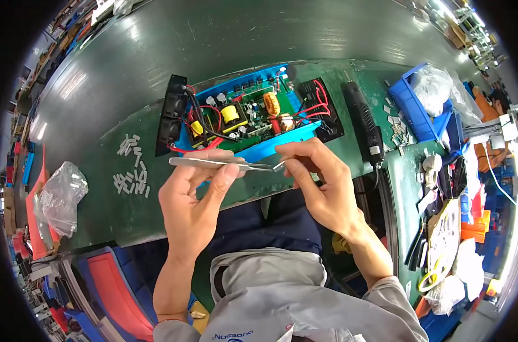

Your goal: Assemble the internal components and housing of an electronic device using an electric screwdriver on a production line.

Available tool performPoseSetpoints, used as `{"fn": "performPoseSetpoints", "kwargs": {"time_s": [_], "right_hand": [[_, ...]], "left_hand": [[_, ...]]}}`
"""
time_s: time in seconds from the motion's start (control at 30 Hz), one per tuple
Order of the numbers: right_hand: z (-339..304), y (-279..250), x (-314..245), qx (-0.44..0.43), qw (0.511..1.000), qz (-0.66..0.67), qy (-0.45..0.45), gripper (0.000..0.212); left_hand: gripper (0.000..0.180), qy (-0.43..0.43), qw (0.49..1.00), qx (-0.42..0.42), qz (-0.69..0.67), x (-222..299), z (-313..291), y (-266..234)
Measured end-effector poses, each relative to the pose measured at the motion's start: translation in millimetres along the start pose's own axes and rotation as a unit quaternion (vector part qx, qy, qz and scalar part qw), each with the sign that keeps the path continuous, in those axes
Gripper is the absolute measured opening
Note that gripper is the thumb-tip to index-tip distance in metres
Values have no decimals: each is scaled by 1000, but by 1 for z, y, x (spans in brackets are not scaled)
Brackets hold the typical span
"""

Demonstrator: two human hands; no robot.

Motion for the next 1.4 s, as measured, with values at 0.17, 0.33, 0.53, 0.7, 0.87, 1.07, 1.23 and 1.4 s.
{"fn": "performPoseSetpoints", "kwargs": {"time_s": [0.17,0.33,0.53,0.7,0.87,1.07,1.23,1.4], "right_hand": [[-1,4,-1,-3,1000,1,-11,20],[-12,-14,15,102,994,-49,-14,21],[-12,-83,81,359,812,-459,9,38],[-21,-99,90,353,836,-420,4,40],[-44,-108,104,329,864,-380,30,50],[-121,-76,110,203,934,-100,276,67],[-139,-28,112,176,893,192,367,37],[-154,24,116,-9,908,187,374,36]], "left_hand": [[21,6,1000,-14,17,-3,-4,2],[17,35,997,-11,68,-15,-9,-2],[9,187,949,0,254,-31,6,-18],[8,250,924,-30,286,-45,17,-15],[10,225,927,-48,296,-55,26,0],[13,226,895,-80,377,-68,29,2],[16,207,890,-79,398,-63,32,4],[14,199,886,-76,412,-67,35,12]]}}
Point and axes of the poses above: each hand's wrist, its own z-axis towards the middle knuckle, its own y-axis out of the palm, x = y × z, the point moved 2 cm from there along z, towards the middle knuckle, and after that the axes turned 10 degrees about y, right-handed, at the moved point
